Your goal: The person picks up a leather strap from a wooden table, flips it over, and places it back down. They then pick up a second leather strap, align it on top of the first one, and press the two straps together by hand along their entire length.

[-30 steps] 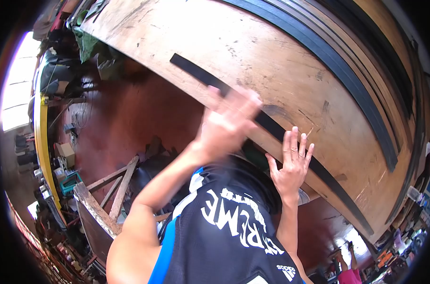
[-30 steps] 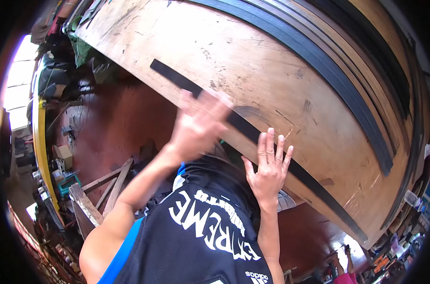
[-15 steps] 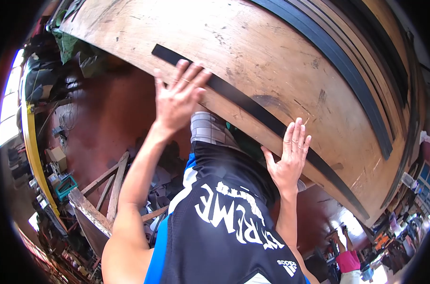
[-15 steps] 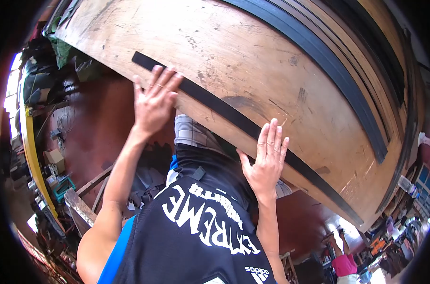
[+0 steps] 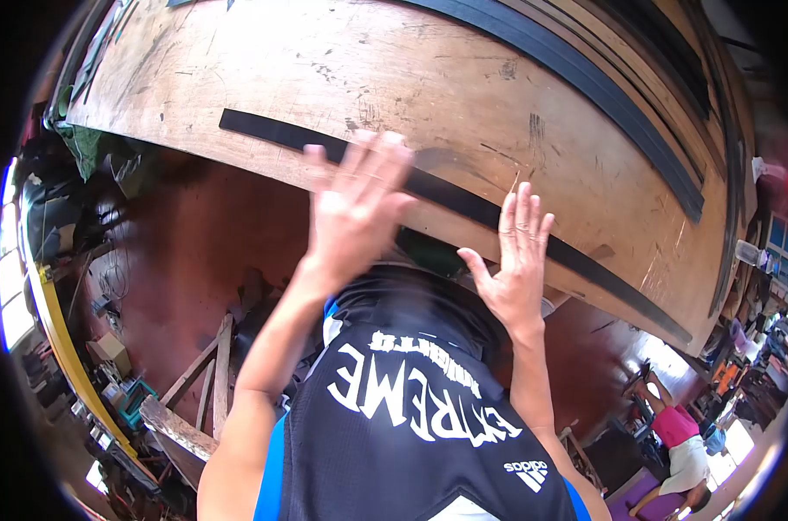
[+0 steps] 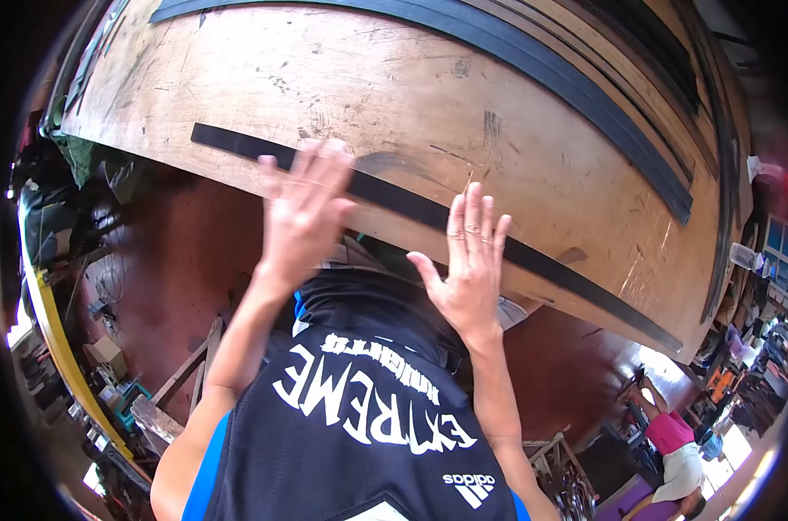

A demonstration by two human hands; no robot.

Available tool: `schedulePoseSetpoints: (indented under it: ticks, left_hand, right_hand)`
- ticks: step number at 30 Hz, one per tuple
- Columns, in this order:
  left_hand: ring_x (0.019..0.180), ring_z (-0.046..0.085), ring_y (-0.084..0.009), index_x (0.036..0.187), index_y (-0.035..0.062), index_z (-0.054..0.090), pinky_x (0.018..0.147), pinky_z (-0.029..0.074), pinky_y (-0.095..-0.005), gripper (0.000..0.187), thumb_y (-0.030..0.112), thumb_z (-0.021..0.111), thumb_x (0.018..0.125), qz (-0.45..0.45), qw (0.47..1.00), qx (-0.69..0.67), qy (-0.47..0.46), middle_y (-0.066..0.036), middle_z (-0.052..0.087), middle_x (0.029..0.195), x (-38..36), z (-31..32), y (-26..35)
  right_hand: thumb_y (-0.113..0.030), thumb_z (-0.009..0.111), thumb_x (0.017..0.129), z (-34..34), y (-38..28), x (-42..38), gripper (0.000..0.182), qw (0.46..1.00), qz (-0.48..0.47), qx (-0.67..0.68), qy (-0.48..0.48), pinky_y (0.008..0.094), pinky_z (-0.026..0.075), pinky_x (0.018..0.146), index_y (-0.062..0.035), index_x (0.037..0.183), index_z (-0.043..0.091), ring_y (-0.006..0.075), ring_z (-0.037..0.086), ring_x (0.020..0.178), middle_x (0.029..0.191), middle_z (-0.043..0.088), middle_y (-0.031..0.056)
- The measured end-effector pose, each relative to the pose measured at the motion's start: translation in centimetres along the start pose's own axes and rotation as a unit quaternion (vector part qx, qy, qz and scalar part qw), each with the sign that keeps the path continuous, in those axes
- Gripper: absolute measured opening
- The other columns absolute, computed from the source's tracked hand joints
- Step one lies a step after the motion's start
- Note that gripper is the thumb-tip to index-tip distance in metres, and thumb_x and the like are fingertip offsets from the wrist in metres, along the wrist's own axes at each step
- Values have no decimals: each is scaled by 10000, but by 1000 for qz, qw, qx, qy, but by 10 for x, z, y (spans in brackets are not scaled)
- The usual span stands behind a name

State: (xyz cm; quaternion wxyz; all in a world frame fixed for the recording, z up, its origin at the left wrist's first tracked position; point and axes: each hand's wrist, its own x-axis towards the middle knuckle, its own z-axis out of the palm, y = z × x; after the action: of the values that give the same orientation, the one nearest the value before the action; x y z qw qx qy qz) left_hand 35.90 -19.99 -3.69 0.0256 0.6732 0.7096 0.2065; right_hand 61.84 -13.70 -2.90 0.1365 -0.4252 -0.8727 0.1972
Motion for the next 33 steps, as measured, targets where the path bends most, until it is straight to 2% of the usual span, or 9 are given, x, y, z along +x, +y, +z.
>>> schedulePoseSetpoints:
  ticks: [2,6,8,12,15,19,25,27,33]
  left_hand:
    - [1627,327,-258,1537,121,599,1301,-7,-705,741,326,844,868,58,995,-84,-4,-48,503,1670,6,18,53]
    - [1626,316,-278,1572,119,556,1251,2,-795,679,435,691,986,78,982,-153,-72,-56,464,1688,3,48,122]
    - [1624,318,-258,1606,127,515,1242,-9,-808,679,450,634,1020,76,985,-133,-84,-41,445,1701,-1,56,127]
    - [1625,319,-214,1605,241,535,1247,-48,-795,636,407,678,1009,43,995,-61,-65,43,461,1698,-7,50,99]
    - [1632,308,-213,1565,248,591,1262,-92,-753,521,372,624,1060,17,997,3,-71,55,489,1681,-9,31,65]
    - [1638,302,-252,1559,241,602,1262,-65,-743,490,378,586,1089,2,996,35,-82,37,517,1664,-11,12,35]
    - [1643,283,-285,1570,156,580,1284,-22,-739,636,429,687,1005,85,991,-59,-87,-11,467,1699,-3,42,92]
    - [1627,320,-251,1568,181,582,1284,-1,-745,649,407,724,977,93,985,-109,-95,2,485,1684,-1,52,113]
    - [1622,333,-206,1567,241,588,1290,-33,-735,584,400,684,1013,77,992,57,-87,60,504,1670,-12,18,27]
  right_hand:
    - [-496,728,976,-11,9,-8,991,1000,20,-17,2,606,70,1329,-32,1714,257,373,151,1671,1799,196,180]
    - [-215,465,1113,-15,35,-30,658,997,52,-55,-8,624,43,1324,-81,1725,264,383,154,1669,1809,194,137]
    - [-241,458,1126,-14,38,-36,640,996,74,-59,-2,613,56,1329,-96,1723,281,372,173,1666,1807,216,108]
    - [-280,446,1137,-13,36,-37,616,994,88,-60,15,598,88,1334,-118,1716,315,360,213,1656,1797,260,73]
    - [-292,455,1132,-12,37,-38,612,994,93,-54,20,596,103,1335,-134,1711,336,355,231,1652,1792,278,61]
    - [-287,463,1127,-10,38,-38,609,994,90,-55,26,582,97,1341,-142,1708,348,347,232,1652,1789,286,52]
    - [-297,445,1137,-8,37,-37,595,993,88,-68,28,570,101,1342,-133,1703,358,344,244,1648,1785,300,52]
    - [-302,444,1139,-9,37,-37,595,993,88,-70,29,569,104,1342,-132,1702,360,344,249,1647,1784,303,53]
    - [-313,455,1137,-9,38,-39,597,994,95,-57,22,573,114,1339,-131,1699,369,352,260,1642,1779,314,59]
